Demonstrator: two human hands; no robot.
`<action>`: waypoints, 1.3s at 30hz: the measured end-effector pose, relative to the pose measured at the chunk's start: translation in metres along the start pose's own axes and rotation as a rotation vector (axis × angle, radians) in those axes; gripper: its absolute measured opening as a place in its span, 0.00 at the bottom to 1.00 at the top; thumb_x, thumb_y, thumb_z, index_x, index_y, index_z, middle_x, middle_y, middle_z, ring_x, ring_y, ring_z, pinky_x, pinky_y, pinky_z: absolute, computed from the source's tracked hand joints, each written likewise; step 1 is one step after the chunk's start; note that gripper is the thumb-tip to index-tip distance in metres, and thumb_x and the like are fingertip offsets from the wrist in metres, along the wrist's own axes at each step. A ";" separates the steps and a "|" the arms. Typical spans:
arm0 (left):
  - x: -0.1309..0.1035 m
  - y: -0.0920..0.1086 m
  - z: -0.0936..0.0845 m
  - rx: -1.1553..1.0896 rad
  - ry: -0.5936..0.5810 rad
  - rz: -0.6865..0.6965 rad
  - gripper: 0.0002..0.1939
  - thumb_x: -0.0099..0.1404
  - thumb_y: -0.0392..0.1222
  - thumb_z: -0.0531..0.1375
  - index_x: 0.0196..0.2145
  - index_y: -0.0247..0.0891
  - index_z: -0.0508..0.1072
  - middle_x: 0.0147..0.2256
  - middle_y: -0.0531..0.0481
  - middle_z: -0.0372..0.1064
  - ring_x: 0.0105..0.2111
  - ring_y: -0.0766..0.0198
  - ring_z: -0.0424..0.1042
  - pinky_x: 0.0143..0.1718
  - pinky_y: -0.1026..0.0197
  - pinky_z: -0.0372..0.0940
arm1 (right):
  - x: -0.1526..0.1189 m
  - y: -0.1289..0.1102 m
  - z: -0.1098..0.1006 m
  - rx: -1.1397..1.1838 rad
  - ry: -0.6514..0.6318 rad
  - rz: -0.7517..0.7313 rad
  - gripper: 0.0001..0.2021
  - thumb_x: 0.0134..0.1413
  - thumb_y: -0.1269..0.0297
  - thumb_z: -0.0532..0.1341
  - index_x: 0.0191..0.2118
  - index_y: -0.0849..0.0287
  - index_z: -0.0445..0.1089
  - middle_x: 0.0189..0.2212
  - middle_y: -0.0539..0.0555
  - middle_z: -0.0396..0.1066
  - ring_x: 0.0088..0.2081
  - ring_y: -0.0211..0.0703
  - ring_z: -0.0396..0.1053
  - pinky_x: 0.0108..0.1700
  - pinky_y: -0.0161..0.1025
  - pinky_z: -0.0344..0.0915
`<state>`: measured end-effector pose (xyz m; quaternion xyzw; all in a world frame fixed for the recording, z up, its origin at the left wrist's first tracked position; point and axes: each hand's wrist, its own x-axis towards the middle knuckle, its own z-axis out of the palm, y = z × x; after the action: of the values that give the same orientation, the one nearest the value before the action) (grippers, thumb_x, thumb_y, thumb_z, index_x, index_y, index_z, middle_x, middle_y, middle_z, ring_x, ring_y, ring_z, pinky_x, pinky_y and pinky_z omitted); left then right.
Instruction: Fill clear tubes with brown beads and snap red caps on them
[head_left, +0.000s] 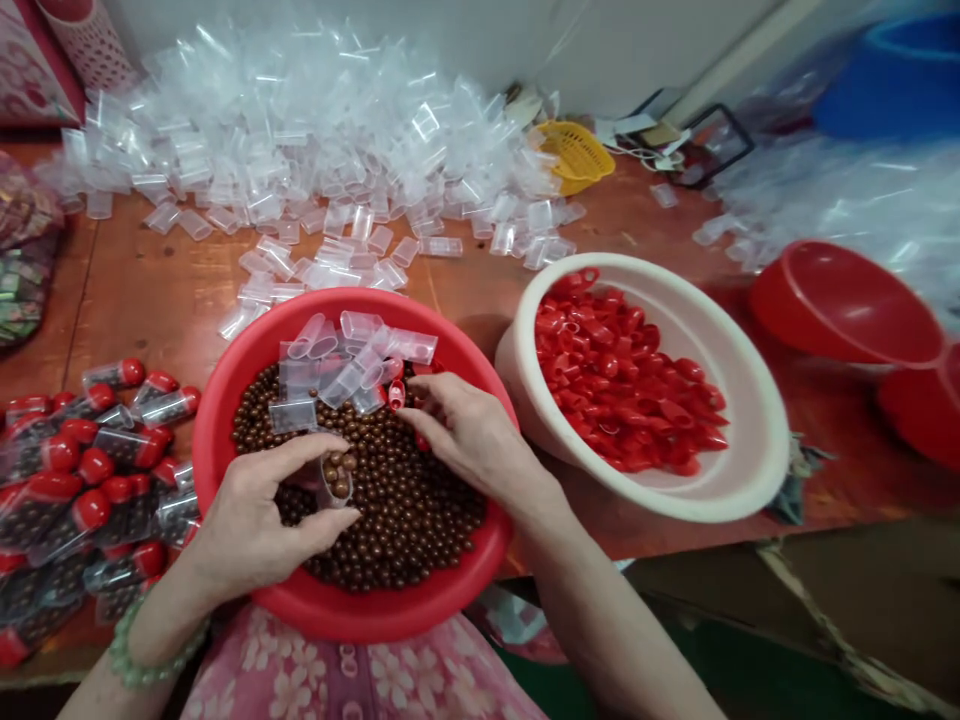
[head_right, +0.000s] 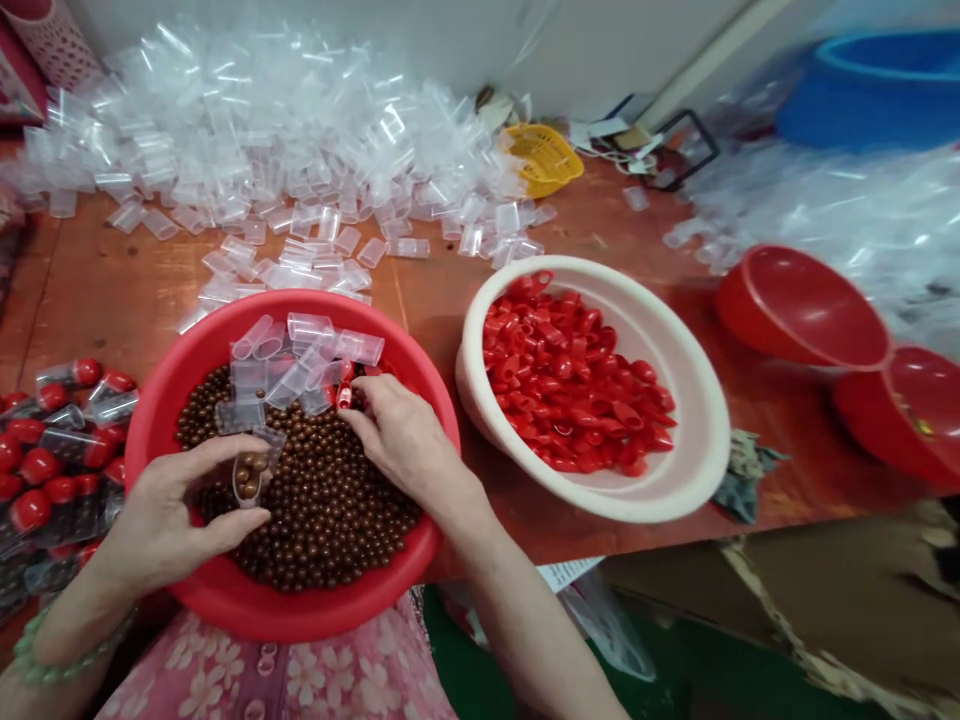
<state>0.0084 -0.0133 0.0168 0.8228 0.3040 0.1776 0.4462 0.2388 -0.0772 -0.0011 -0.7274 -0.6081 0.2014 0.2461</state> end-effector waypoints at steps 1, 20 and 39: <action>0.000 0.000 -0.001 -0.021 -0.009 0.008 0.22 0.59 0.42 0.65 0.50 0.36 0.72 0.44 0.46 0.77 0.41 0.61 0.78 0.46 0.62 0.72 | 0.004 0.004 0.003 -0.078 0.003 0.001 0.10 0.59 0.65 0.59 0.45 0.61 0.69 0.34 0.56 0.73 0.34 0.46 0.71 0.38 0.43 0.68; -0.007 -0.004 -0.003 -0.189 -0.054 -0.003 0.24 0.64 0.39 0.61 0.58 0.38 0.66 0.54 0.43 0.70 0.53 0.58 0.69 0.57 0.55 0.63 | -0.018 -0.008 0.010 0.913 -0.016 0.194 0.25 0.50 0.63 0.66 0.53 0.53 0.58 0.34 0.49 0.72 0.27 0.38 0.73 0.26 0.36 0.72; -0.003 0.019 0.022 -0.389 -0.039 -0.247 0.15 0.61 0.45 0.60 0.43 0.39 0.62 0.32 0.54 0.65 0.29 0.67 0.65 0.31 0.63 0.61 | -0.028 -0.042 0.021 1.070 -0.029 0.127 0.22 0.49 0.62 0.68 0.45 0.48 0.56 0.30 0.43 0.72 0.19 0.31 0.69 0.22 0.30 0.71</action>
<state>0.0248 -0.0367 0.0207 0.6809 0.3539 0.1610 0.6206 0.1880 -0.0963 0.0075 -0.5331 -0.3786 0.5074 0.5612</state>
